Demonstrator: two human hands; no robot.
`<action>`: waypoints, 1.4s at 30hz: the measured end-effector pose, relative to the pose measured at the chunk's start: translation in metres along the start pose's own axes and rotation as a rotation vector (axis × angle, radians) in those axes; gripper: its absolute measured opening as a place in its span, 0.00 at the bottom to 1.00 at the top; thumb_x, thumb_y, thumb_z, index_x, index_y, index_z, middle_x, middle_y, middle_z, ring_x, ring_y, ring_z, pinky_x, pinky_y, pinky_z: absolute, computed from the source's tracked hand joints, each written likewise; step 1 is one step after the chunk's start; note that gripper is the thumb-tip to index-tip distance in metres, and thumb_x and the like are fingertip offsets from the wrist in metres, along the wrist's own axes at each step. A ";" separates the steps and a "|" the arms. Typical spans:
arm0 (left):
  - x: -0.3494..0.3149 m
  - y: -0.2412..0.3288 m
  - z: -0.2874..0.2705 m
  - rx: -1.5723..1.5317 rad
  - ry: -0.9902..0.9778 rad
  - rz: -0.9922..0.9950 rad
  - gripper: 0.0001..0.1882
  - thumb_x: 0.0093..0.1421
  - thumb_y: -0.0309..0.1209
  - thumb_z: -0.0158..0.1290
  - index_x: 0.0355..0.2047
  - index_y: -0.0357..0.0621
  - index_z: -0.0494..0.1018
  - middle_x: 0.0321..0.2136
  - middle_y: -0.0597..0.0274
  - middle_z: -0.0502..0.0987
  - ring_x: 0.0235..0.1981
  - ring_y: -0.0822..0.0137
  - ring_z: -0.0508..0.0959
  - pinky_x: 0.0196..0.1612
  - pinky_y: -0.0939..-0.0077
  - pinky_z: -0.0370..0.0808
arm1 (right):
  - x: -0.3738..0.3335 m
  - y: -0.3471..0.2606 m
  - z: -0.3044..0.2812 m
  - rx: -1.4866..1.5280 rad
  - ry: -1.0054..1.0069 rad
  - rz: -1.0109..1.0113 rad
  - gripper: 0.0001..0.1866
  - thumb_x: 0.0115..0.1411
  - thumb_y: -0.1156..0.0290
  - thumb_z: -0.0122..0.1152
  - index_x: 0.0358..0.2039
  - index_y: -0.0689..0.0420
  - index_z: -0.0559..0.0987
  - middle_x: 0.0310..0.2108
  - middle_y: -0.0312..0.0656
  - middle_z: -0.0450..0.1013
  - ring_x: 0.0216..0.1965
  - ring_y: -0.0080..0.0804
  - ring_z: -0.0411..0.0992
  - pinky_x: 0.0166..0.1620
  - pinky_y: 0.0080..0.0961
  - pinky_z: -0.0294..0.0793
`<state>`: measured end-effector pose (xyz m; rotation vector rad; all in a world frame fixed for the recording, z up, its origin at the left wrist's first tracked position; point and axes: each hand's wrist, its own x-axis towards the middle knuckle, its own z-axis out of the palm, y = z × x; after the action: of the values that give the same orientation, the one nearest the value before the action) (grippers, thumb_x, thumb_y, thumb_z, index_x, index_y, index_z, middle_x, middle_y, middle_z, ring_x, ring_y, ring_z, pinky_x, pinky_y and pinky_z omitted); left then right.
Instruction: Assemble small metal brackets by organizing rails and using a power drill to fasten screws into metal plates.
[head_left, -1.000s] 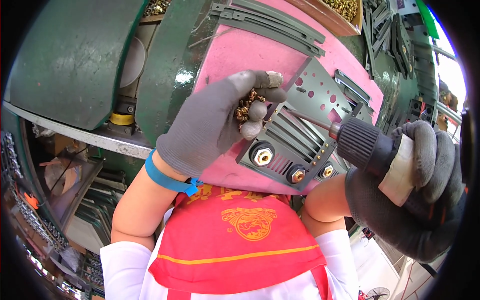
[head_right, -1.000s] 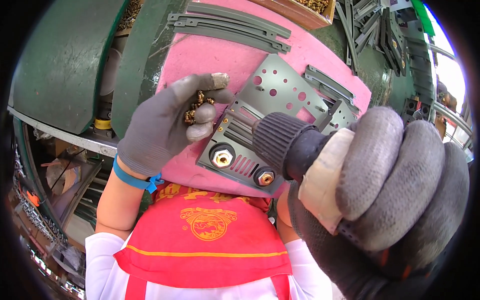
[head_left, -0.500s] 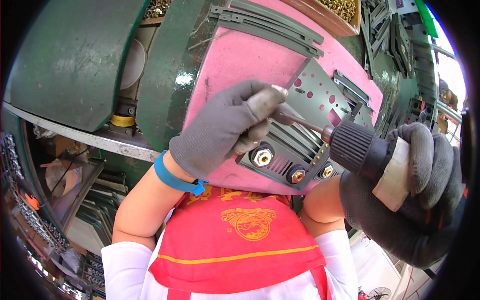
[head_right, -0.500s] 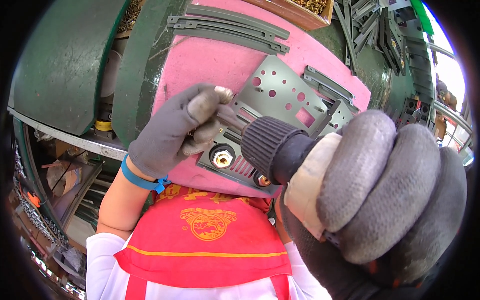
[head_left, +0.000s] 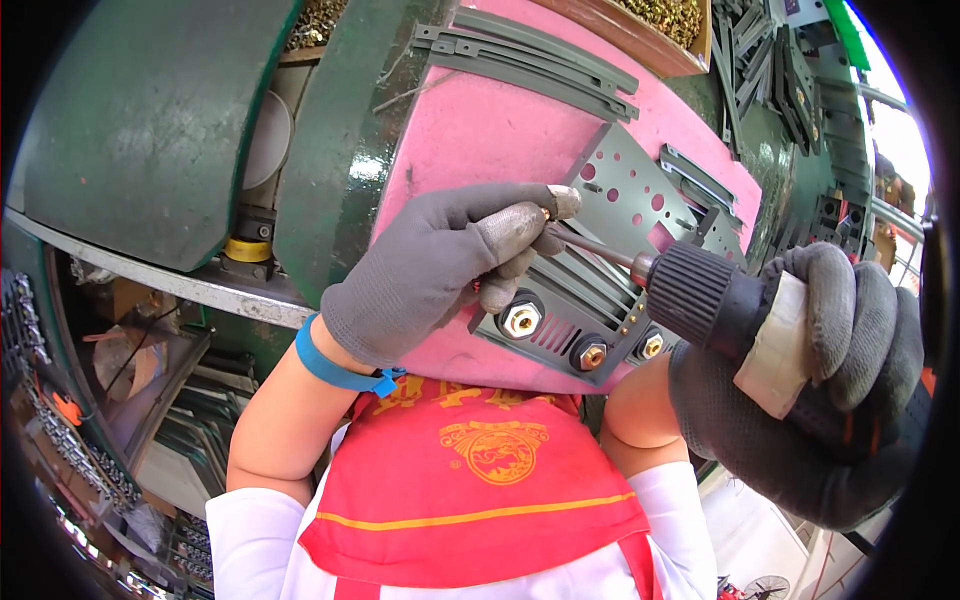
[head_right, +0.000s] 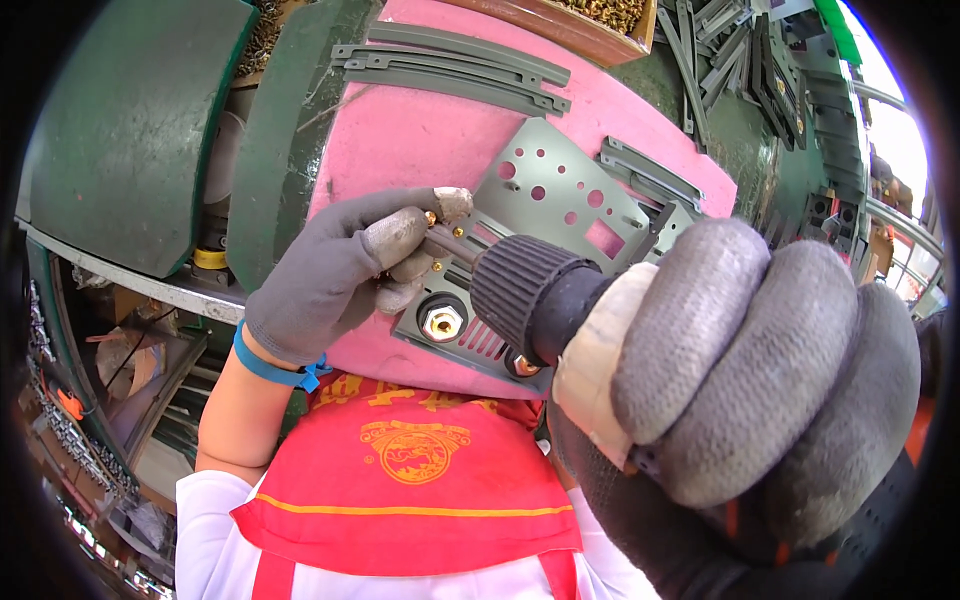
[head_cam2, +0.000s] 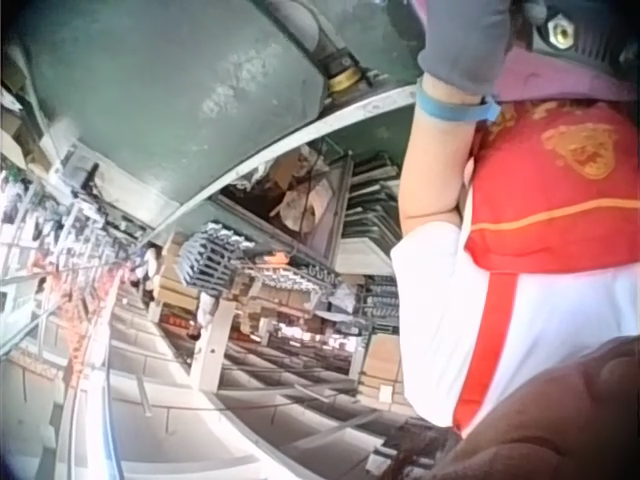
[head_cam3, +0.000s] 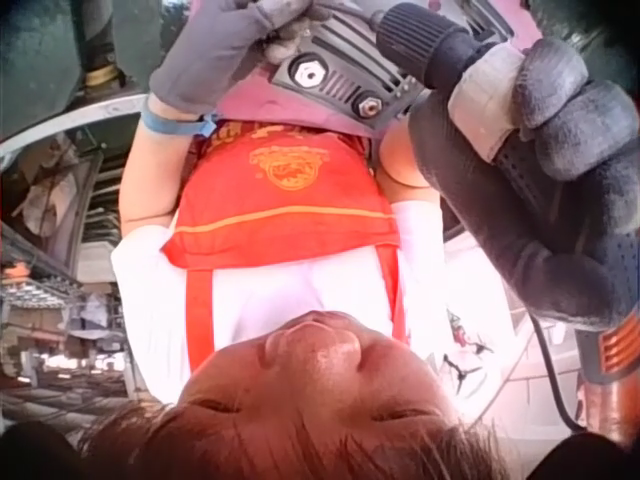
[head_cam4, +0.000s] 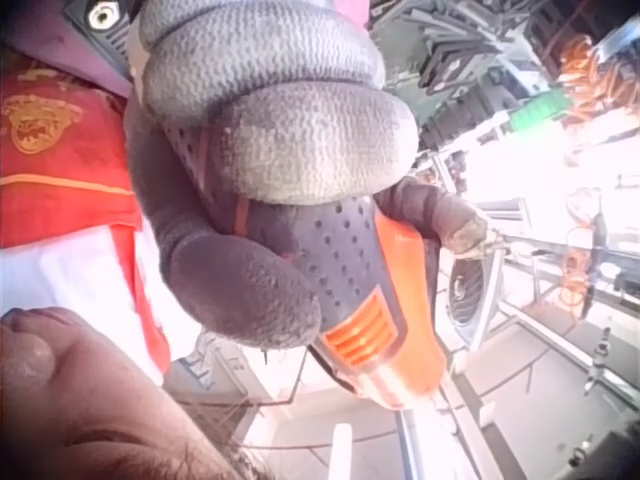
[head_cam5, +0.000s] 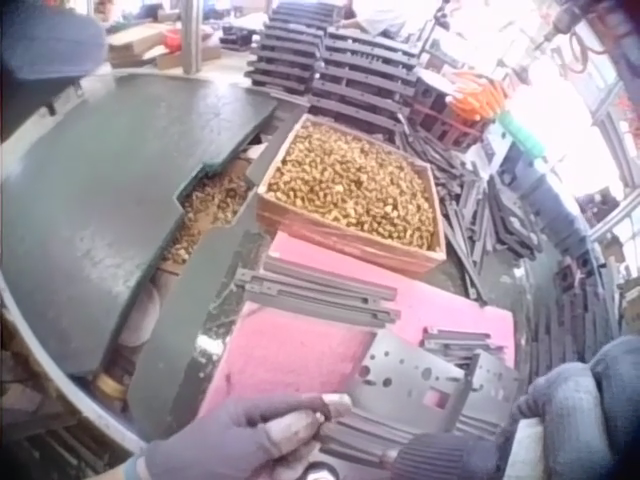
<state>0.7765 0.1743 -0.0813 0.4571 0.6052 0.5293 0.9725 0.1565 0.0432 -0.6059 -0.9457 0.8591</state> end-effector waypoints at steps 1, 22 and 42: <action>0.000 0.001 0.000 -0.020 0.000 0.004 0.26 0.73 0.46 0.47 0.57 0.35 0.73 0.31 0.71 0.70 0.24 0.80 0.58 0.25 0.84 0.55 | 0.000 0.001 0.000 -0.003 -0.004 -0.006 0.10 0.48 0.71 0.64 0.21 0.47 0.69 0.25 0.27 0.69 0.25 0.17 0.66 0.31 0.19 0.64; 0.000 0.008 0.000 0.061 -0.138 -0.071 0.24 0.75 0.43 0.41 0.58 0.36 0.71 0.24 0.76 0.62 0.19 0.84 0.55 0.22 0.86 0.54 | -0.004 0.000 -0.008 -0.035 0.043 -0.015 0.12 0.52 0.69 0.60 0.20 0.49 0.64 0.25 0.30 0.64 0.25 0.19 0.61 0.31 0.21 0.60; 0.014 -0.025 0.014 0.902 0.303 0.238 0.23 0.61 0.22 0.54 0.58 0.34 0.69 0.21 0.67 0.61 0.23 0.76 0.63 0.29 0.77 0.65 | -0.016 0.019 -0.035 -0.110 -0.005 0.353 0.20 0.55 0.56 0.63 0.26 0.51 0.61 0.28 0.36 0.57 0.31 0.27 0.54 0.35 0.27 0.54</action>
<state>0.8037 0.1598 -0.0909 1.3282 1.0866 0.5353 0.9912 0.1506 0.0055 -0.8829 -0.9084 1.1263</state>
